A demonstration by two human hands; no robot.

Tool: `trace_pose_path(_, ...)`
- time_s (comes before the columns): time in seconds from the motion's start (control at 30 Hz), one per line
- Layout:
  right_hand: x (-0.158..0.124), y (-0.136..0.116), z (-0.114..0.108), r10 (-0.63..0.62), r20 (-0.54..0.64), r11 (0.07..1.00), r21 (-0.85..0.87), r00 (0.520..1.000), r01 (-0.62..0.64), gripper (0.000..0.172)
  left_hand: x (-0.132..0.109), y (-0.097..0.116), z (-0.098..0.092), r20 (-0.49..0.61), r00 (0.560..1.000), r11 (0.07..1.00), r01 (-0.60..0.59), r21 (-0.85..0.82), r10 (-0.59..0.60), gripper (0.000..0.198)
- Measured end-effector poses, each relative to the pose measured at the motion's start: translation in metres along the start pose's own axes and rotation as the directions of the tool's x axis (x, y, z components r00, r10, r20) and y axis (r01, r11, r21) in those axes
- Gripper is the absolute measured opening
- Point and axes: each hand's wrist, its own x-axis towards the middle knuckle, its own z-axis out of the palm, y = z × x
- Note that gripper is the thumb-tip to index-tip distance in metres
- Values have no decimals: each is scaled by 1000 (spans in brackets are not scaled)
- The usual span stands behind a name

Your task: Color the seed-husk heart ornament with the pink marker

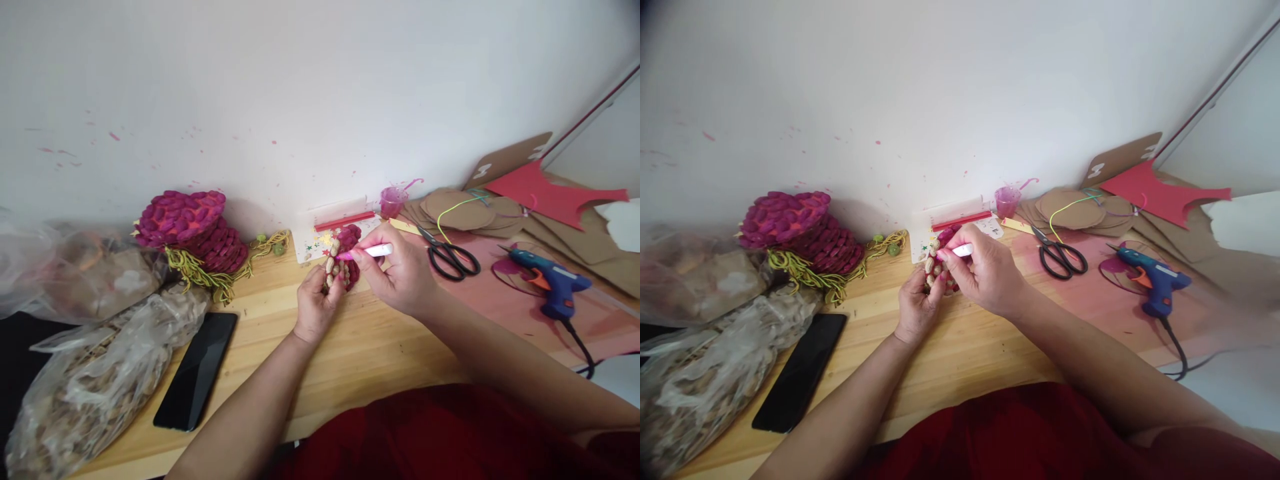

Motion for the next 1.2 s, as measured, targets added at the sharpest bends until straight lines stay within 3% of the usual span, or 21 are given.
trace_pose_path(0.17, 5, 4, -5, -32, -84, 999, -28, 996, 29, 10, 1, -1, 0, -23, 999, 999, -47, 15, 48, 24)
trace_pose_path(0.4, 1, 3, 2, -39, -14, 998, 52, 999, 40, 9, 1, -2, 0, -20, 999, 999, -37, 10, 37, 20)
trace_pose_path(0.53, 5, 7, -2, -44, -44, 998, 32, 998, 45, 10, 0, -2, 0, -17, 1000, 1000, -14, 9, 15, 21)
trace_pose_path(0.97, 6, 28, 0, 225, -26, 943, 258, 974, -211, 15, -2, -9, 2, 18, 989, 979, 147, -140, -146, 25)
trace_pose_path(1.2, 5, 34, 4, 221, -14, 940, 269, 975, -209, 16, -2, -6, 1, 21, 977, 958, 211, -193, -211, 24)
